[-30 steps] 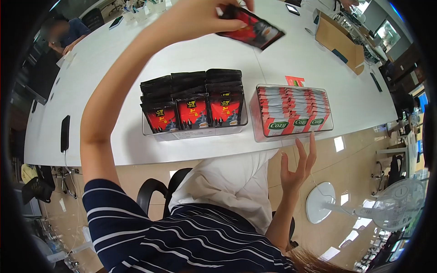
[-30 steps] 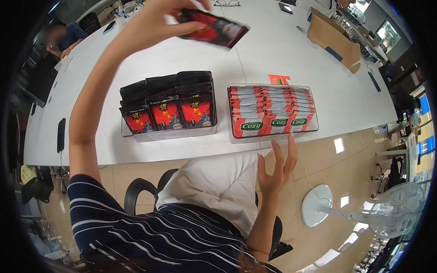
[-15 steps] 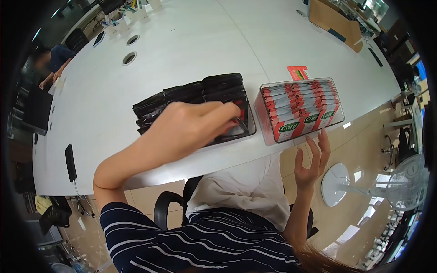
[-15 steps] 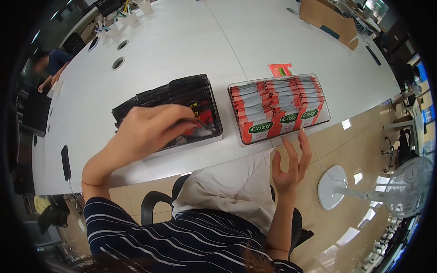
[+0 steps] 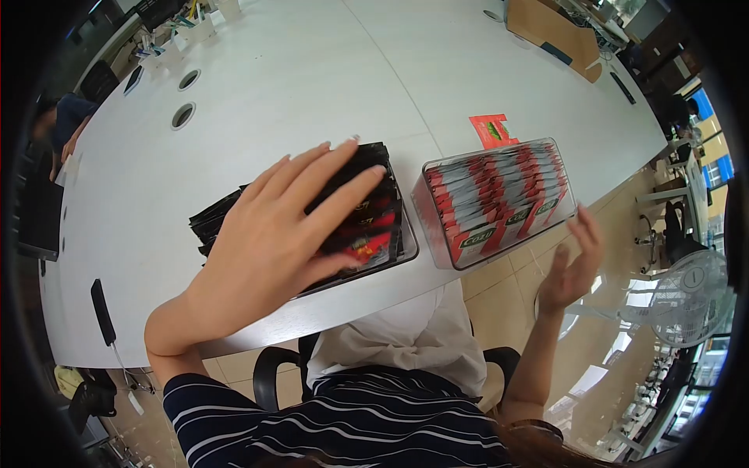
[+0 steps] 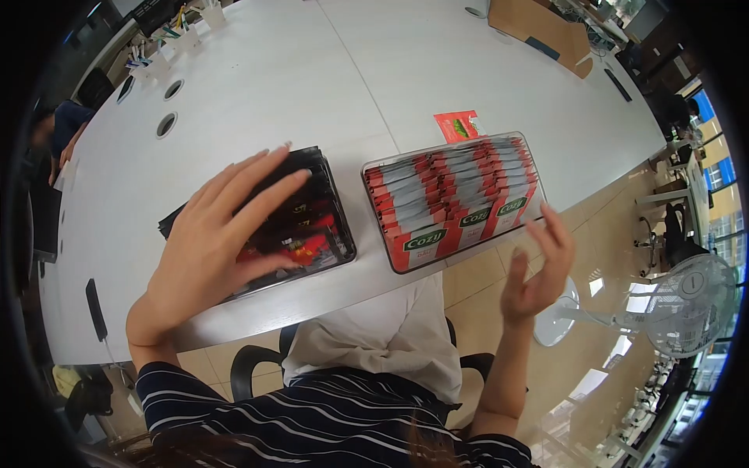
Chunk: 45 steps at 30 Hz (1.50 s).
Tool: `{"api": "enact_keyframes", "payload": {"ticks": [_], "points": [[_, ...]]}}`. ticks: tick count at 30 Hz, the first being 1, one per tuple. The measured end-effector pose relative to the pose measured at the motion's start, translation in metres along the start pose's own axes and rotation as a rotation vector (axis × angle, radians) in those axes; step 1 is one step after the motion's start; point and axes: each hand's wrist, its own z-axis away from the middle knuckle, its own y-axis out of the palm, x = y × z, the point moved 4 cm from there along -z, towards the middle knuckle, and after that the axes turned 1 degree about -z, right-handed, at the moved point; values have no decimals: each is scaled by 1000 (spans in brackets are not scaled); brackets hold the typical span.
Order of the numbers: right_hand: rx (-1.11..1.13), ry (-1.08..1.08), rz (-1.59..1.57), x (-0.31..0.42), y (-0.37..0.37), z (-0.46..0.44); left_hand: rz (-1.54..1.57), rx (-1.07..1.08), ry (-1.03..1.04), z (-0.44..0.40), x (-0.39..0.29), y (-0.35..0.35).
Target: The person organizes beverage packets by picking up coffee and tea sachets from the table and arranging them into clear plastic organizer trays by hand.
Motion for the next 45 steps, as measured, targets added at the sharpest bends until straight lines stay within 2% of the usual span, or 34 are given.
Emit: {"api": "enact_keyframes", "payload": {"ticks": [3,5,9,11,17,20,22,25,29,32,33,43,45], "points": [[139,-14,-2,-13,3,-54,2,-18,-34,-4,6,6],[312,80,19,-22,22,-92,4,-8,-38,-5,9,8],[735,250,-200,-83,89,-140,-7,21,-23,-7,12,9],[953,194,-85,-110,122,-148,-2,22,-24,-7,12,10],[1339,52,22,-134,170,-139,4,20,-26,-9,11,7],[1534,214,70,-137,176,-137,40,14,-26,-11,12,5],[1387,102,73,-133,167,-142,47,14,-30,-11,12,3],[1089,-69,-55,-117,137,-151,331,-144,-2,-12,20,-11],[667,-153,-272,-92,82,-155,275,-471,87,12,47,-48],[627,65,-448,-91,45,-141,261,-545,107,32,52,-49],[645,130,-347,-93,33,-133,259,-546,115,34,48,-46],[623,156,-436,-47,-18,-100,256,-651,181,76,12,-85],[694,188,-436,-47,-17,-92,249,-667,183,84,4,-91]]}}
